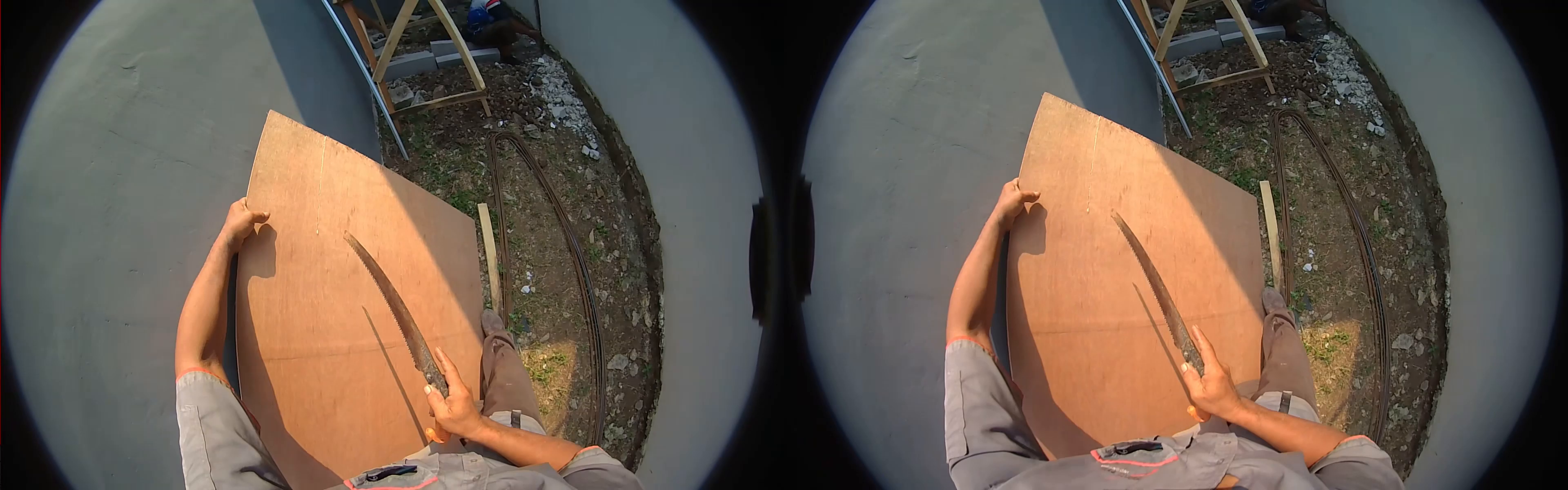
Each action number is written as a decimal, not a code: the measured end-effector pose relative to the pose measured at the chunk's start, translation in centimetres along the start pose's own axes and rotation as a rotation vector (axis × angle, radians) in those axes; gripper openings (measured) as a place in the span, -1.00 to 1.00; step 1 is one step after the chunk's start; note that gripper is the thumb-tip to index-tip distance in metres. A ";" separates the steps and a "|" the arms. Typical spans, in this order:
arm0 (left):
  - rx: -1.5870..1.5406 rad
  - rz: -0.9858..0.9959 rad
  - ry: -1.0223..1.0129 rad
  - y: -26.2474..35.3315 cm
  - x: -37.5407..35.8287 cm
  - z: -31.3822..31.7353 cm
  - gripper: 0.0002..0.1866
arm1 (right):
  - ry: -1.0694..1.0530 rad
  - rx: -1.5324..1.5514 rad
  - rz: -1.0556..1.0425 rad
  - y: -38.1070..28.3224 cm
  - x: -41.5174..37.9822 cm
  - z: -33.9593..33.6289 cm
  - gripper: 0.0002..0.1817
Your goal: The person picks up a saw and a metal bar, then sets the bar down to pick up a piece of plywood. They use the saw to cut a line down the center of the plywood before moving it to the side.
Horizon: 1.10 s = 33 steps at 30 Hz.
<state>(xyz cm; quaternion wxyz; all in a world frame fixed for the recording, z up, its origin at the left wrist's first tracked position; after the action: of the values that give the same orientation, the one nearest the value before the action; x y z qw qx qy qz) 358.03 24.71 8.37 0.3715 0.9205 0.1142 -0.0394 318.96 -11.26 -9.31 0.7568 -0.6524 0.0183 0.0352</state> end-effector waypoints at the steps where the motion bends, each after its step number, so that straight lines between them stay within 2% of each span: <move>1: 0.013 -0.033 0.027 0.3 -0.5 0.0 -0.58 | 0.007 -0.003 -0.016 0.3 0.9 -0.6 -0.22; 3: 0.008 -0.089 0.042 0.7 -4.3 -0.8 -0.55 | 0.009 -0.011 0.020 -1.0 3.5 -1.9 -0.27; 4: 0.038 -0.141 -0.024 0.1 -6.6 -1.1 -0.53 | -0.009 0.058 0.107 -2.4 4.2 -2.5 -0.33; 5: 0.068 -0.193 -0.091 -0.7 -8.9 -1.1 -0.52 | -0.027 0.054 0.109 -2.5 5.4 -2.6 -0.33; 7: 0.003 -0.114 -0.053 -2.9 -14.4 -1.1 -0.51 | -0.014 0.123 0.060 -2.3 7.3 -2.6 -0.37; 9: 0.095 -0.109 0.034 -4.4 -17.7 -0.4 -0.51 | -0.052 0.158 0.075 -2.7 9.0 -1.4 -0.36; 10: 0.069 -0.125 0.103 -4.4 -17.8 -0.3 -0.54 | -0.068 0.232 0.125 -2.4 9.7 -0.6 -0.34; 12: 0.080 -0.192 0.077 -1.8 -17.9 0.2 -0.57 | -0.071 0.334 0.197 -2.0 11.4 0.8 -0.29; 14: 0.076 -0.272 0.061 -2.4 -18.1 0.2 -0.59 | -0.080 0.356 0.231 -1.2 12.3 1.7 -0.28; 16: 0.070 -0.177 0.089 -3.7 -17.9 -0.1 -0.61 | -0.060 0.399 0.263 -0.1 12.6 2.8 -0.26; 23: 0.029 -0.145 0.070 -2.7 -18.0 0.3 -0.59 | -0.079 0.341 0.309 0.3 11.1 3.0 -0.25; 26: 0.024 -0.132 0.048 -2.5 -17.8 0.3 -0.60 | -0.067 0.362 0.275 -0.6 12.3 5.1 -0.26; 30: 0.044 -0.112 0.073 -3.2 -17.1 0.0 -0.60 | 0.000 0.210 0.132 -1.0 19.2 11.6 -0.24; 33: 0.067 -0.099 0.061 -2.9 -17.1 0.0 -0.61 | 0.006 0.163 0.133 -0.9 20.4 14.4 -0.23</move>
<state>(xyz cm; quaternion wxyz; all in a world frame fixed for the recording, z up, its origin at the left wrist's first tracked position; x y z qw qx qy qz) 340.74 23.63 9.06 0.3344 0.9264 0.1696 -0.0335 339.05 3.46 -7.77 0.8034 -0.5860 0.0664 0.0818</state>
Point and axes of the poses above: each hand's wrist, its own x-axis towards the middle knuckle, its own z-axis out of the palm, y = z × x, the point moved 4 cm from there along x, towards the middle knuckle, and after that the axes turned 4 degrees about y, right-handed, at the moved point
